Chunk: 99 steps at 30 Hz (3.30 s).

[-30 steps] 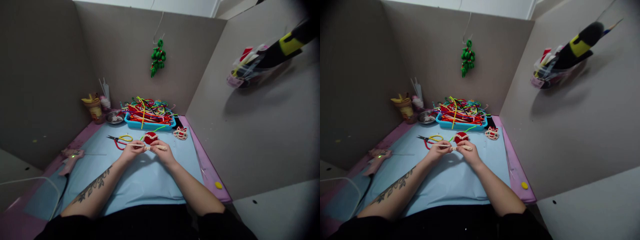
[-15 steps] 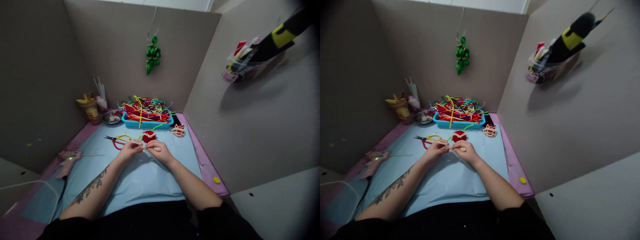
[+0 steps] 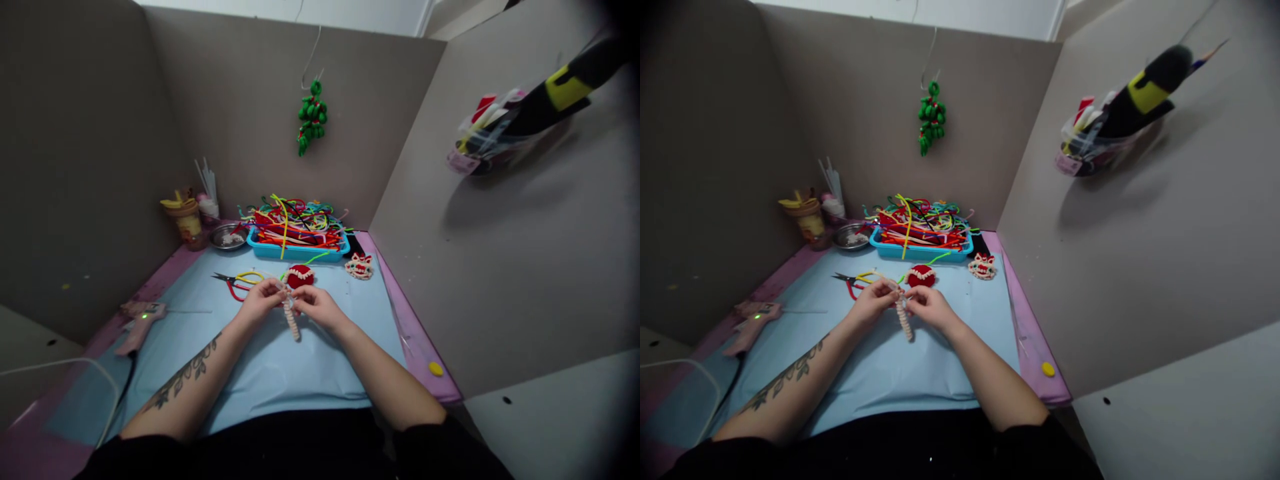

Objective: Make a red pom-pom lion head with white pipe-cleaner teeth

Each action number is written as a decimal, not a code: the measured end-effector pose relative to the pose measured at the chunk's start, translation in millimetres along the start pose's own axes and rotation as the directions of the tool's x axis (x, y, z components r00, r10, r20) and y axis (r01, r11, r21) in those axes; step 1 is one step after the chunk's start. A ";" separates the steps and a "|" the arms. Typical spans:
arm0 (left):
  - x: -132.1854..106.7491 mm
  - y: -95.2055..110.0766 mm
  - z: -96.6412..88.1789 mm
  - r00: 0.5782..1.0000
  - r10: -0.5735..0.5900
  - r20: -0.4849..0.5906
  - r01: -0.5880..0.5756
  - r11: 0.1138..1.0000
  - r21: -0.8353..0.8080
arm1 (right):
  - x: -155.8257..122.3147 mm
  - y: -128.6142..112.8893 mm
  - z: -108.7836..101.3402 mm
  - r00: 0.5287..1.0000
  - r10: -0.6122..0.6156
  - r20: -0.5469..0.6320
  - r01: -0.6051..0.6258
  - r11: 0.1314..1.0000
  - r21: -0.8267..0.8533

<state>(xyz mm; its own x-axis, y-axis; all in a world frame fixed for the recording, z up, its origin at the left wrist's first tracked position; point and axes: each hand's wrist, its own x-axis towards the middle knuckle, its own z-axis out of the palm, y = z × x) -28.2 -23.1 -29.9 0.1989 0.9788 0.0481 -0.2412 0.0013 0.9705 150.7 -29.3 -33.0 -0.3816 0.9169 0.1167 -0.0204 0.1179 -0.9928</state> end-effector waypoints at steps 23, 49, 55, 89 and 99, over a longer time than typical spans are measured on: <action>-0.9 3.1 -0.5 0.999 -0.003 0.036 0.000 0.996 0.091 | -14.7 -11.8 14.8 0.891 -0.454 -0.018 0.241 0.505 -0.829; 0.0 6.1 -1.5 0.988 0.127 0.089 -0.145 0.959 0.243 | -3.5 -10.8 -0.3 0.996 -0.089 -0.017 0.086 0.988 -0.130; -2.5 7.0 0.7 0.990 0.118 0.080 -0.131 0.973 0.187 | -8.5 -25.8 4.0 0.968 -0.231 -0.098 0.146 0.835 -0.530; 15.0 11.0 -38.3 0.960 0.223 -0.169 -0.200 0.970 0.140 | 6.1 -5.7 13.4 0.847 -0.531 -0.022 0.217 0.383 -0.898; 4.6 10.7 -29.3 0.947 0.310 0.082 -0.255 0.573 0.779 | 14.0 4.9 20.0 0.864 -0.501 0.045 0.128 0.133 -0.983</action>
<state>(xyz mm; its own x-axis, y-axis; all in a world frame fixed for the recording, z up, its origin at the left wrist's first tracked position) -57.6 -12.6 -26.2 0.1919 0.9108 0.3656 0.5509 -0.4082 0.7279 126.9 -23.5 -36.7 -0.3610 0.7165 0.5970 0.8567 0.5077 -0.0913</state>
